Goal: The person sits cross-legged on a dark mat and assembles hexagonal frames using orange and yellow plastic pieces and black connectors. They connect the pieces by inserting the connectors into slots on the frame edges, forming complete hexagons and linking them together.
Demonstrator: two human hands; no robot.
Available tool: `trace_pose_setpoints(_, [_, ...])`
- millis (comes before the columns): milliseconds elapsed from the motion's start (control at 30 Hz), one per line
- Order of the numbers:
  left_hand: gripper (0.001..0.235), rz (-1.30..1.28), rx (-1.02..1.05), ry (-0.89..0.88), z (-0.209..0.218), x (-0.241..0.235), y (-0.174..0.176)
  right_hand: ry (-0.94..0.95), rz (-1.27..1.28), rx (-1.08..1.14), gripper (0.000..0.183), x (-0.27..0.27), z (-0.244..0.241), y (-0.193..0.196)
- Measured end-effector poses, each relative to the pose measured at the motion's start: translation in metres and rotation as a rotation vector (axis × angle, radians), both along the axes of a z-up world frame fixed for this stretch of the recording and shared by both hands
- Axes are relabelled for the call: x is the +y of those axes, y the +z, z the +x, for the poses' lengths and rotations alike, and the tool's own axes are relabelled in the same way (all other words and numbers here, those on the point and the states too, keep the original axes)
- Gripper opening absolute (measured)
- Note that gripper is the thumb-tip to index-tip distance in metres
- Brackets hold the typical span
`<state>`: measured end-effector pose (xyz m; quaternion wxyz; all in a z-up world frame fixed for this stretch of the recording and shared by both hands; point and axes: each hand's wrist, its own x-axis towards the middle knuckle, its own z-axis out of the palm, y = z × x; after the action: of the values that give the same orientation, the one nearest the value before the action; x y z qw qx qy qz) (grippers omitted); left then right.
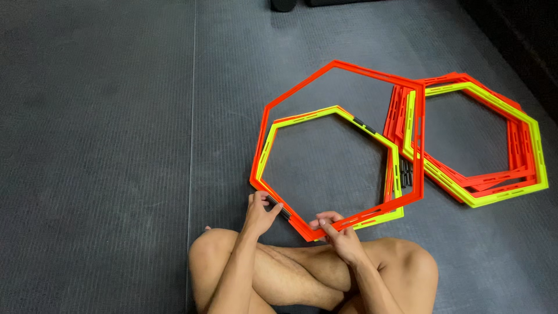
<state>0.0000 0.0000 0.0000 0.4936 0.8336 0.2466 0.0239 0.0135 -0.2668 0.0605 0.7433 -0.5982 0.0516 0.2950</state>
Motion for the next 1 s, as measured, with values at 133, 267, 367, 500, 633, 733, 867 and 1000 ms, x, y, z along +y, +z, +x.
trace_pose_setpoints(133, [0.060,-0.087,0.104,-0.025,0.000,0.001,0.017,-0.018,0.044,-0.006,0.018,-0.003,0.000,-0.002])
trace_pose_setpoints(267, [0.064,-0.155,0.136,-0.006,0.005,0.004,0.000,-0.034,0.090,-0.008,0.018,-0.006,0.000,-0.010])
trace_pose_setpoints(367, [0.053,-0.346,0.078,0.141,0.014,0.000,-0.007,-0.033,0.087,-0.004,0.018,-0.004,-0.001,-0.006])
trace_pose_setpoints(500, [0.086,-0.758,-0.128,0.508,0.028,-0.006,0.015,0.135,-0.085,-0.413,0.024,0.010,0.000,0.019])
trace_pose_setpoints(633, [0.080,-0.855,-0.114,0.517,0.039,0.000,-0.011,0.233,-0.158,-0.524,0.022,0.012,-0.005,0.012])
trace_pose_setpoints(733, [0.076,-0.872,-0.147,0.483,0.041,0.000,-0.007,0.278,-0.227,-0.586,0.022,0.013,-0.004,0.020])
trace_pose_setpoints(867, [0.054,-0.826,-0.286,0.431,0.034,-0.005,0.020,0.256,-0.325,-0.504,0.030,0.007,-0.005,0.016])
trace_pose_setpoints(1000, [0.045,-0.780,-0.338,0.471,0.039,-0.008,0.001,0.078,-0.236,-0.245,0.038,0.012,-0.010,0.004])
